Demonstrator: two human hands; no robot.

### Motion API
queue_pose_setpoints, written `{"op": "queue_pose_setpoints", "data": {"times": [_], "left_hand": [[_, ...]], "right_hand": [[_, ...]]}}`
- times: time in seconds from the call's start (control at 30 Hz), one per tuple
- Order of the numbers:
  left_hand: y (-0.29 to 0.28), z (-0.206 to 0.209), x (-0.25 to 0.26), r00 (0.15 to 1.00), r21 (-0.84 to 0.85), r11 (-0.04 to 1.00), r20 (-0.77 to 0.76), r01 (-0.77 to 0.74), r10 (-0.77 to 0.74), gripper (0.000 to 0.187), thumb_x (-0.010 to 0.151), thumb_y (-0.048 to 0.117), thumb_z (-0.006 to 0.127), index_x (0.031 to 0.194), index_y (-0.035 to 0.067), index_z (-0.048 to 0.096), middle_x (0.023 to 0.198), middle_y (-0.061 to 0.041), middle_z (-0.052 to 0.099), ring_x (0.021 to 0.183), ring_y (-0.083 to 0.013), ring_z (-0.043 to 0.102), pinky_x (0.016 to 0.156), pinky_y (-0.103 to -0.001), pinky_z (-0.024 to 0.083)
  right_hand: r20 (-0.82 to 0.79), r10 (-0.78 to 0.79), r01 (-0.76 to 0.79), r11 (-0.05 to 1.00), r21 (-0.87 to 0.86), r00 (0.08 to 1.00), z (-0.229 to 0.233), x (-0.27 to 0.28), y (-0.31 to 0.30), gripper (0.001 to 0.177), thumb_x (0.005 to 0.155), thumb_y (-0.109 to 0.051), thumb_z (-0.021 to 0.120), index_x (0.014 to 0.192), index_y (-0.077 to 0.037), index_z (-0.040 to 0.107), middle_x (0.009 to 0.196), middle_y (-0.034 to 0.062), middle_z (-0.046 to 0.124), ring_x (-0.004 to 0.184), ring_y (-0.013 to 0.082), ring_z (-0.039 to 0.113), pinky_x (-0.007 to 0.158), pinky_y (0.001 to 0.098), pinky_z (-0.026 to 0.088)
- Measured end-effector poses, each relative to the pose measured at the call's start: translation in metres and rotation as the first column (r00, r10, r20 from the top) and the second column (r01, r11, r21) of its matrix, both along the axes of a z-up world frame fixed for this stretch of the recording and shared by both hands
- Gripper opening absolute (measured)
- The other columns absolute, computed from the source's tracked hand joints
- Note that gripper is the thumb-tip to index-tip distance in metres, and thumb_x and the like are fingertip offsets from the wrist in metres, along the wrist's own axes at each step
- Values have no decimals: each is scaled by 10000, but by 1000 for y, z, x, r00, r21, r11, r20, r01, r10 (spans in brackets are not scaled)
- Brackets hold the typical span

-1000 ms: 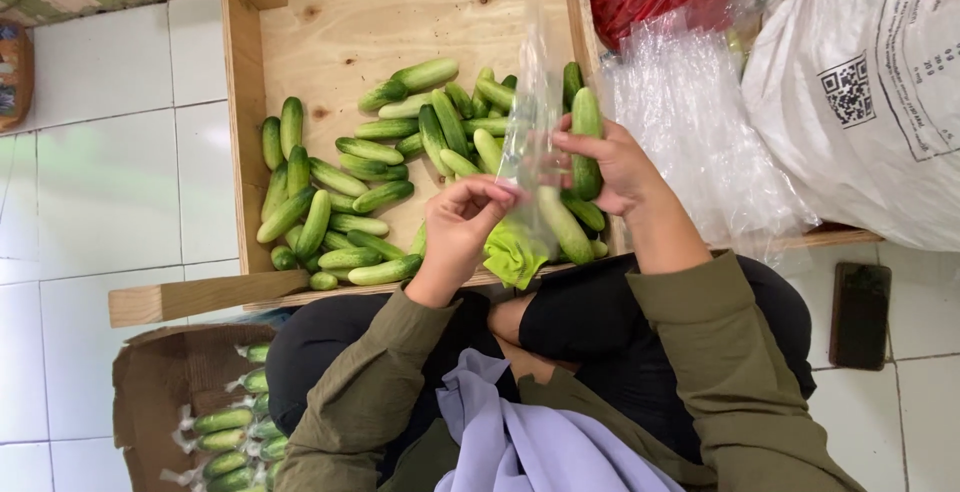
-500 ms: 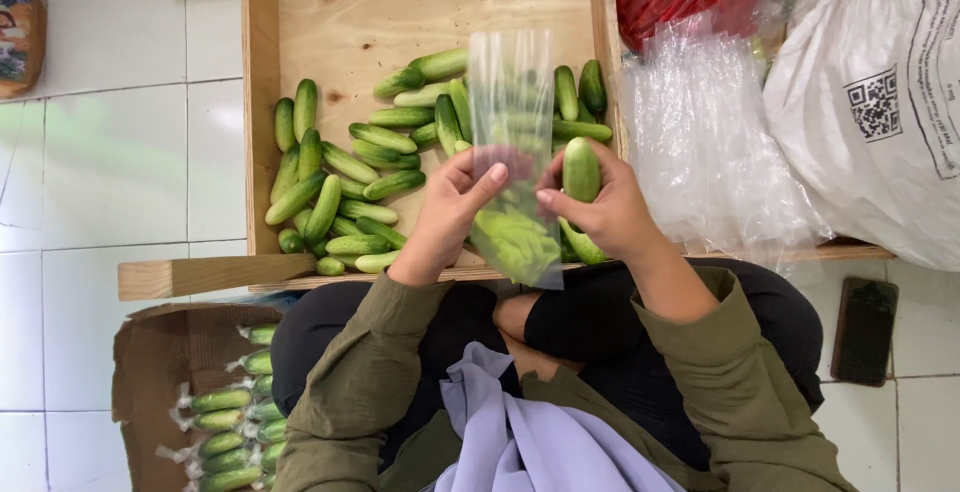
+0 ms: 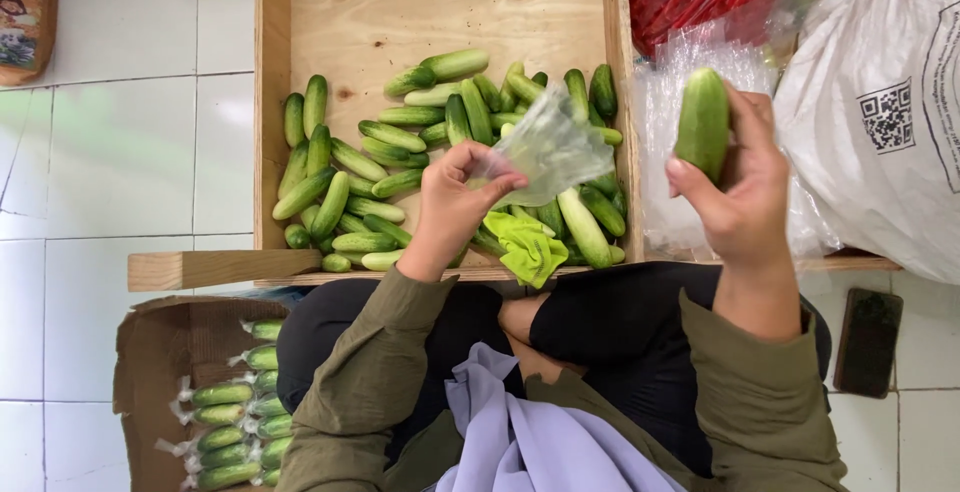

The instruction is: Picking up individual cucumbers, placing them into plastic bags, and sealing the bags before placing them into a cardboard box.

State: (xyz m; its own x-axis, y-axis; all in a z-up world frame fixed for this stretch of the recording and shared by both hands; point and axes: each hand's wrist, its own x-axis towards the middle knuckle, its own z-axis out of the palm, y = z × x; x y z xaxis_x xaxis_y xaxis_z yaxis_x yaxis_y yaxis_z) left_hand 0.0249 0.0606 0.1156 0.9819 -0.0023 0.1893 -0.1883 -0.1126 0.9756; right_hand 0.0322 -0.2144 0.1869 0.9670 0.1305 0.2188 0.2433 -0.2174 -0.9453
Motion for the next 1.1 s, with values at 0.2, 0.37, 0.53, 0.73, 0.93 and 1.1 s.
{"op": "queue_pose_setpoints", "data": {"times": [0.2, 0.37, 0.53, 0.73, 0.93, 1.1], "left_hand": [[-3, -21, 2, 999, -5, 999, 12, -46, 46, 374, 710, 115, 938, 938, 84, 643, 809, -12, 719, 784, -68, 631, 759, -243, 525], [-4, -26, 3, 1000, 51, 998, 1, -27, 27, 364, 694, 159, 949, 932, 92, 683, 829, 8, 702, 784, -68, 611, 751, -229, 514], [-5, -23, 0, 997, 159, 985, 22, 65, -69, 355, 703, 208, 928, 950, 90, 702, 879, -10, 741, 821, -93, 662, 780, -240, 560], [-16, -16, -3, 983, 183, 966, -61, 184, -176, 346, 707, 226, 919, 958, 73, 738, 920, -29, 763, 817, -106, 675, 762, -238, 568], [-24, 7, -15, 914, 123, 916, -196, 383, -356, 385, 792, 174, 878, 1104, 8, 726, 974, -213, 763, 922, -355, 744, 931, -469, 570], [-32, -16, -21, 909, 46, 912, -111, 408, -401, 393, 795, 153, 869, 1108, 6, 683, 908, -208, 745, 877, -370, 742, 732, -461, 564]], "right_hand": [[197, -101, 73, 987, 147, 975, 2, -17, -6, 474, 860, 37, 805, 1216, 0, 493, 1271, 201, 588, 1117, 243, 634, 897, 300, 625], [288, -65, 56, 998, 40, 956, 9, -20, -5, 421, 837, -31, 822, 1109, 55, 513, 1175, 339, 636, 1146, 399, 679, 996, 436, 605], [337, 8, 47, 987, -153, 941, 14, -13, -8, 294, 965, -115, 728, 1143, 100, 637, 1179, 289, 587, 1133, 360, 595, 1032, 419, 512], [165, 58, -53, 998, -39, 984, 2, -12, 11, 308, 959, -81, 722, 1192, 78, 599, 1112, 203, 664, 1042, 256, 650, 960, 318, 526], [287, 97, -98, 995, -12, 953, -23, -10, 32, 382, 874, -183, 826, 1143, 38, 669, 1059, 157, 740, 1062, 220, 505, 1049, 371, 404], [252, 180, -182, 983, -15, 951, -25, -15, 50, 438, 825, -270, 844, 1143, -5, 700, 1079, 108, 758, 1081, 243, 582, 1036, 385, 423]]}}
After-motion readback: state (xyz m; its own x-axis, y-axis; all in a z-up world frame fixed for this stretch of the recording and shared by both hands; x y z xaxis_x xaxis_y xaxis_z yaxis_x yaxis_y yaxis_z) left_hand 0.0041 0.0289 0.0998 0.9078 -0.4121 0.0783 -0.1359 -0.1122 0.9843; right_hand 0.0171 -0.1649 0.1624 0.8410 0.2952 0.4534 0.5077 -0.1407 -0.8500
